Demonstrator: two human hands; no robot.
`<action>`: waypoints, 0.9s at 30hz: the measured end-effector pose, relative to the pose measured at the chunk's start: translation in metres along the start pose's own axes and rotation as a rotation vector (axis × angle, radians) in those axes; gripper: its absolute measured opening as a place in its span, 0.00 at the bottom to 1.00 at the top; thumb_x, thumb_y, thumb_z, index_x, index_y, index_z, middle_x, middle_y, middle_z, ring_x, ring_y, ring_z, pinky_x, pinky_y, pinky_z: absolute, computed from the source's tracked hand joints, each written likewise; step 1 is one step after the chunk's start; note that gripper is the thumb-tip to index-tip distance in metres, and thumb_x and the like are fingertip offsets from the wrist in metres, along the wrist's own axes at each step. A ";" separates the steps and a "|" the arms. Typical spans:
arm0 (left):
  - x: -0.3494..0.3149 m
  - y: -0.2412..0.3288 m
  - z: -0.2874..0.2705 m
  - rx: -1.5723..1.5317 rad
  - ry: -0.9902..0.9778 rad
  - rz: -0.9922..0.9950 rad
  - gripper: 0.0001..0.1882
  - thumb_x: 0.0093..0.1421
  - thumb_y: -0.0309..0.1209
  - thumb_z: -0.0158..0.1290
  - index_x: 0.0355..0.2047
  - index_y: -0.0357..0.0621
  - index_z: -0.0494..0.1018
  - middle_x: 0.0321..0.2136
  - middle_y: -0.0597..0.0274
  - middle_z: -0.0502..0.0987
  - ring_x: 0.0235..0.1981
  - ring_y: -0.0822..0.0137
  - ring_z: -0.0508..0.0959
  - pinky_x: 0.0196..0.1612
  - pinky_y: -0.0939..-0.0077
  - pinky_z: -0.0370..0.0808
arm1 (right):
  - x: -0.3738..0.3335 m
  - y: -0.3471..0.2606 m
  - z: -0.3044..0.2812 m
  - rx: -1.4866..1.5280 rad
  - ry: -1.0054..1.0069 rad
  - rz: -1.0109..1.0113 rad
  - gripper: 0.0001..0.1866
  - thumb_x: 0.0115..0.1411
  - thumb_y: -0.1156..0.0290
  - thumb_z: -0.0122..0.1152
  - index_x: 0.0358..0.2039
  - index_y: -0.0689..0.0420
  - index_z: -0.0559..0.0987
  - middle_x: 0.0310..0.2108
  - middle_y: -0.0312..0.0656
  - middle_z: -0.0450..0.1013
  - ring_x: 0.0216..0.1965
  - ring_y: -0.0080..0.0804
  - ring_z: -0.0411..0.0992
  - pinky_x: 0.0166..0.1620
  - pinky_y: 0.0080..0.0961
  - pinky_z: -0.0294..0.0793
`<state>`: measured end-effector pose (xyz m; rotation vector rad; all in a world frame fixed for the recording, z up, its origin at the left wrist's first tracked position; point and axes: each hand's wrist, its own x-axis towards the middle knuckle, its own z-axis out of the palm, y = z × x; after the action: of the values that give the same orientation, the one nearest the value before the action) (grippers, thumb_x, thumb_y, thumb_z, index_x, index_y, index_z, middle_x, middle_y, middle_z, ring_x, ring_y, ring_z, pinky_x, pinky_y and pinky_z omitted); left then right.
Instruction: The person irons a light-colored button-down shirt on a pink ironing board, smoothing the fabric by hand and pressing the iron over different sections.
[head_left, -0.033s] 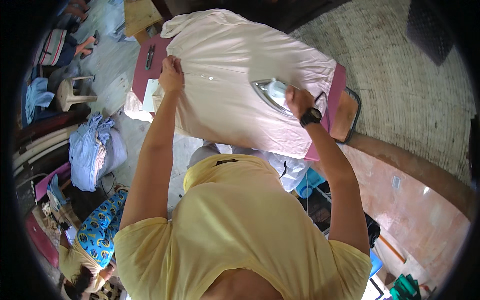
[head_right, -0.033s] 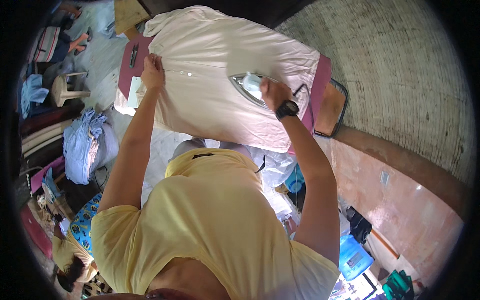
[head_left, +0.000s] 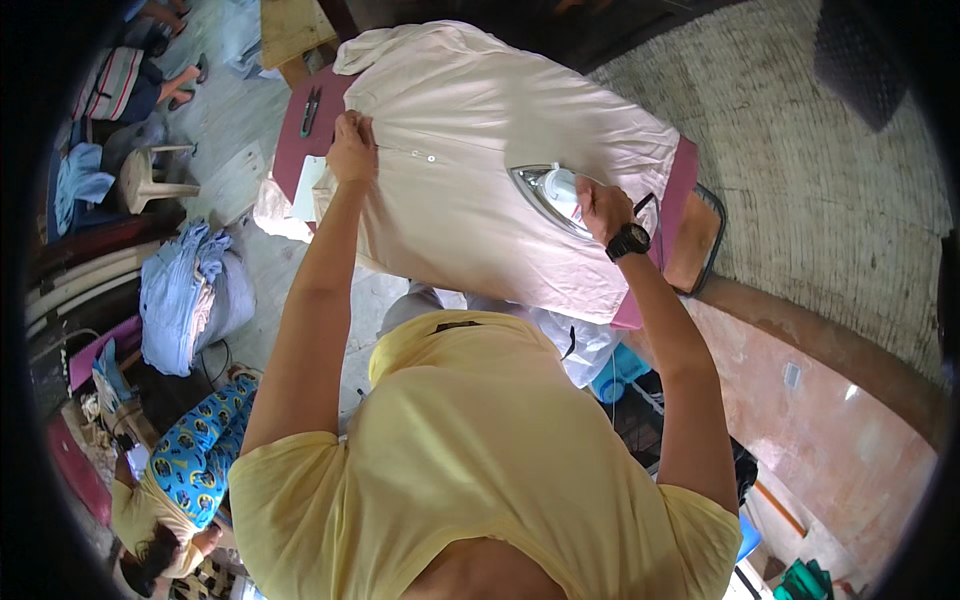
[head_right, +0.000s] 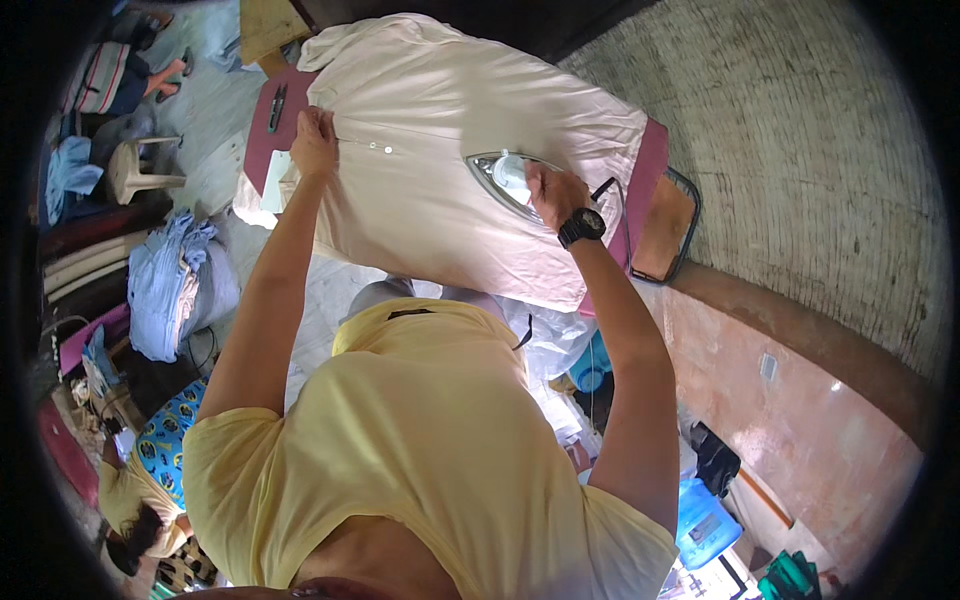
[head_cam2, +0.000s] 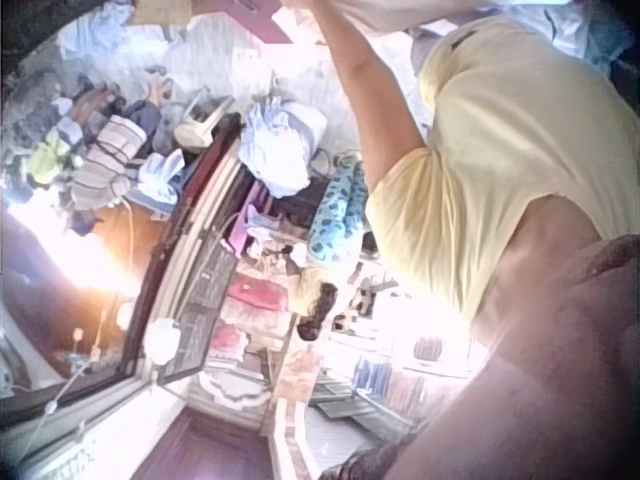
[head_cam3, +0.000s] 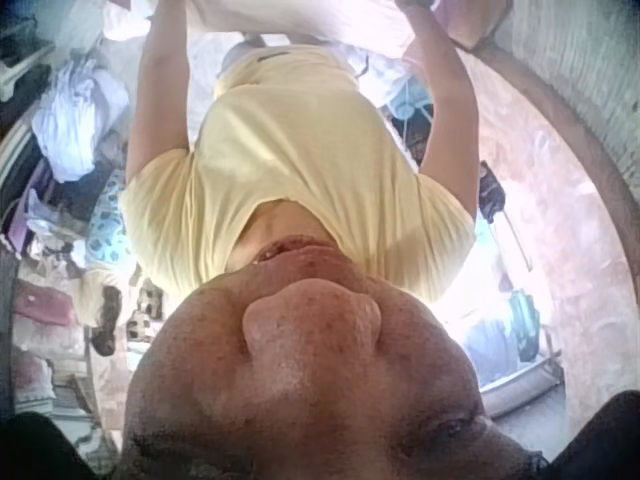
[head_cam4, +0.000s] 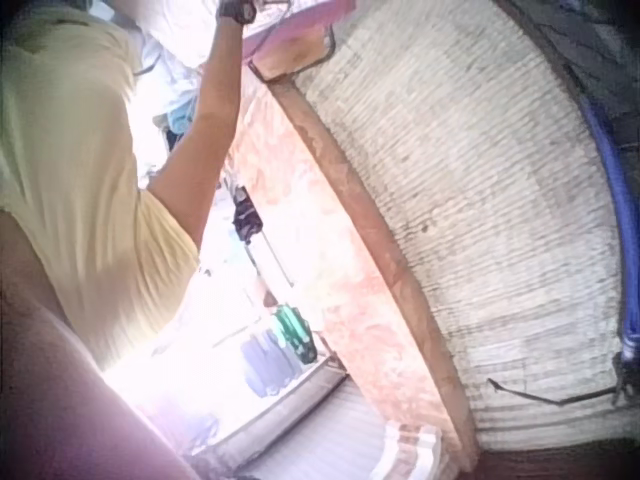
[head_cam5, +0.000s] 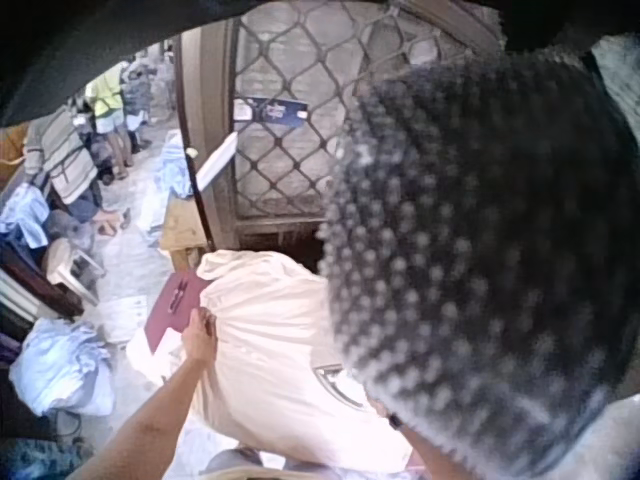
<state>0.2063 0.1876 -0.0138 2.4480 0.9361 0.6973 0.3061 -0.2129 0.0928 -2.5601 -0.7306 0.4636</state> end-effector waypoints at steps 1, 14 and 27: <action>0.000 0.002 -0.001 0.024 -0.040 -0.036 0.13 0.66 0.43 0.49 0.43 0.50 0.65 0.37 0.60 0.79 0.33 0.47 0.80 0.31 0.52 0.74 | -0.001 -0.004 0.001 0.080 0.024 -0.032 0.25 0.64 0.45 0.47 0.33 0.54 0.81 0.22 0.44 0.78 0.27 0.46 0.78 0.36 0.42 0.78; 0.026 -0.046 -0.021 -0.446 -0.367 -0.001 0.09 0.52 0.19 0.57 0.35 0.38 0.77 0.29 0.53 0.79 0.30 0.61 0.81 0.35 0.70 0.76 | 0.115 -0.155 0.010 -0.164 -0.146 -0.168 0.42 0.46 0.26 0.58 0.44 0.51 0.83 0.32 0.54 0.79 0.38 0.49 0.78 0.43 0.42 0.77; 0.010 -0.064 -0.043 -0.301 -0.120 -0.019 0.12 0.47 0.20 0.62 0.32 0.38 0.72 0.27 0.55 0.79 0.29 0.56 0.80 0.38 0.65 0.76 | 0.170 -0.207 0.061 -0.338 -0.232 -0.395 0.44 0.45 0.25 0.57 0.45 0.53 0.82 0.37 0.54 0.79 0.41 0.51 0.78 0.45 0.42 0.76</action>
<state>0.1561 0.2471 -0.0123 2.1861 0.7481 0.6264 0.3312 0.0606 0.1096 -2.5866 -1.4747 0.5465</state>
